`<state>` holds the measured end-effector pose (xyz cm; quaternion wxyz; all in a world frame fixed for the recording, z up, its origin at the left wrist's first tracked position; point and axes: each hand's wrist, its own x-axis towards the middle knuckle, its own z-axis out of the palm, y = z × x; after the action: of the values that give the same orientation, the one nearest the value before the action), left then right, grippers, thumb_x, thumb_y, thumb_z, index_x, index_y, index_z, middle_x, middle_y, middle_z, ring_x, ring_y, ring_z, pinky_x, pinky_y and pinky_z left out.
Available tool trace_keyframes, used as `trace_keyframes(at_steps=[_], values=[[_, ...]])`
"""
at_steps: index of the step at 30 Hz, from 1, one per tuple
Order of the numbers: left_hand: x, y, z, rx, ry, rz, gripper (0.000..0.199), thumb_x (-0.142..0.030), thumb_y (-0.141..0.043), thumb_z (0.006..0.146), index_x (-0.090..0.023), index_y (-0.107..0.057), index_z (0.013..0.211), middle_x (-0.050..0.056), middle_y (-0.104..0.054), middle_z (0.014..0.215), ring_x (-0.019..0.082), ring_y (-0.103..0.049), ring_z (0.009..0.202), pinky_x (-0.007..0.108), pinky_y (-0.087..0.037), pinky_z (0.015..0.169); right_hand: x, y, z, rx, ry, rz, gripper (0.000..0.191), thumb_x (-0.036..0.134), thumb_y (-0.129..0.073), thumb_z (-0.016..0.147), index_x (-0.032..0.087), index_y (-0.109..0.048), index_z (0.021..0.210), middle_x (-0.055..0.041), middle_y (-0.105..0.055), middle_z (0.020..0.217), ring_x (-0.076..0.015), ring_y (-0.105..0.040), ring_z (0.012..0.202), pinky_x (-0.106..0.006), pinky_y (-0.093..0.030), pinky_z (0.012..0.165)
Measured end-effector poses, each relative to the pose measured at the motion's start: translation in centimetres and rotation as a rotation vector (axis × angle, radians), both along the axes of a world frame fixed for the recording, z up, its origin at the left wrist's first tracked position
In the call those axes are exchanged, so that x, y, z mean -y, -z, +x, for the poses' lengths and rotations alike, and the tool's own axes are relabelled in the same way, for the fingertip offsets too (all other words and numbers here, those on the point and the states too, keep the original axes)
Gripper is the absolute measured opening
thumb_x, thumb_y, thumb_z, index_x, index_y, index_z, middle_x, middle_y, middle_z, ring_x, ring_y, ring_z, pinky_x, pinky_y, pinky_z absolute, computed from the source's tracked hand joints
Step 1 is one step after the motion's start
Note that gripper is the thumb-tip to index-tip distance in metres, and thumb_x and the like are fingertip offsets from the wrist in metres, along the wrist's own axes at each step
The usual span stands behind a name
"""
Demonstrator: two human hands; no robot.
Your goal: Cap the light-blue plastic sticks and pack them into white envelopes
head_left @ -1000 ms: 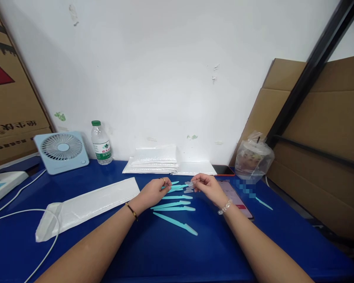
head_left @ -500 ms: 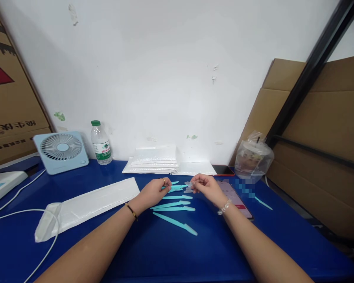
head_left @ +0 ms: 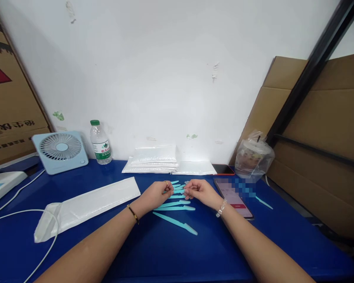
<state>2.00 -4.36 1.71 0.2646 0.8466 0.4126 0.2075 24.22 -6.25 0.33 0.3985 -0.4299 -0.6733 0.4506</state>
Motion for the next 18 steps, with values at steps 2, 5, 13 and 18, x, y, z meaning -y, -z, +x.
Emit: trace_keyframes(at_steps=[2,5,13,18], values=[[0.1,0.1,0.0,-0.05,0.022,0.013,0.024,-0.037,-0.046,0.081,-0.019,-0.062,0.082,0.002,-0.063,0.076,0.015,-0.053,0.067,0.023,-0.034,0.056,0.0,-0.4,0.3,0.12,0.073,0.125,0.029,0.043,-0.063,0.076,0.016,-0.065,0.088,-0.0042,-0.067,0.075,-0.0163,-0.063,0.07,-0.027,-0.048,0.062],[0.4,0.1,0.1,-0.115,0.066,0.062,0.021,-0.035,-0.049,0.08,-0.021,-0.064,0.077,0.002,-0.066,0.079,0.016,-0.056,0.071,0.024,-0.034,0.059,0.0,-1.0,1.0,0.236,0.243,0.296,0.023,0.037,-0.058,0.08,0.02,-0.065,0.094,-0.0043,-0.065,0.083,-0.0159,-0.058,0.072,-0.027,-0.045,0.063],[-0.2,0.1,-0.4,-0.178,-0.02,0.266,0.017,-0.029,-0.049,0.08,-0.022,-0.065,0.081,0.005,-0.064,0.084,0.019,-0.057,0.076,0.027,-0.035,0.063,-0.6,0.1,1.7,0.527,0.147,0.451,0.013,0.024,-0.057,0.08,0.022,-0.066,0.089,-0.0039,-0.059,0.084,-0.0151,-0.056,0.073,-0.026,-0.044,0.066],[-1.3,0.7,-1.1,-0.259,-0.104,0.289,0.013,-0.029,-0.055,0.077,-0.02,-0.063,0.083,0.006,-0.063,0.089,0.021,-0.057,0.08,0.028,-0.036,0.064,-0.6,0.4,1.1,0.726,0.062,0.463,0.008,0.018,-0.057,0.078,0.019,-0.065,0.08,-0.0031,-0.056,0.077,-0.0139,-0.054,0.068,-0.024,-0.042,0.062]])
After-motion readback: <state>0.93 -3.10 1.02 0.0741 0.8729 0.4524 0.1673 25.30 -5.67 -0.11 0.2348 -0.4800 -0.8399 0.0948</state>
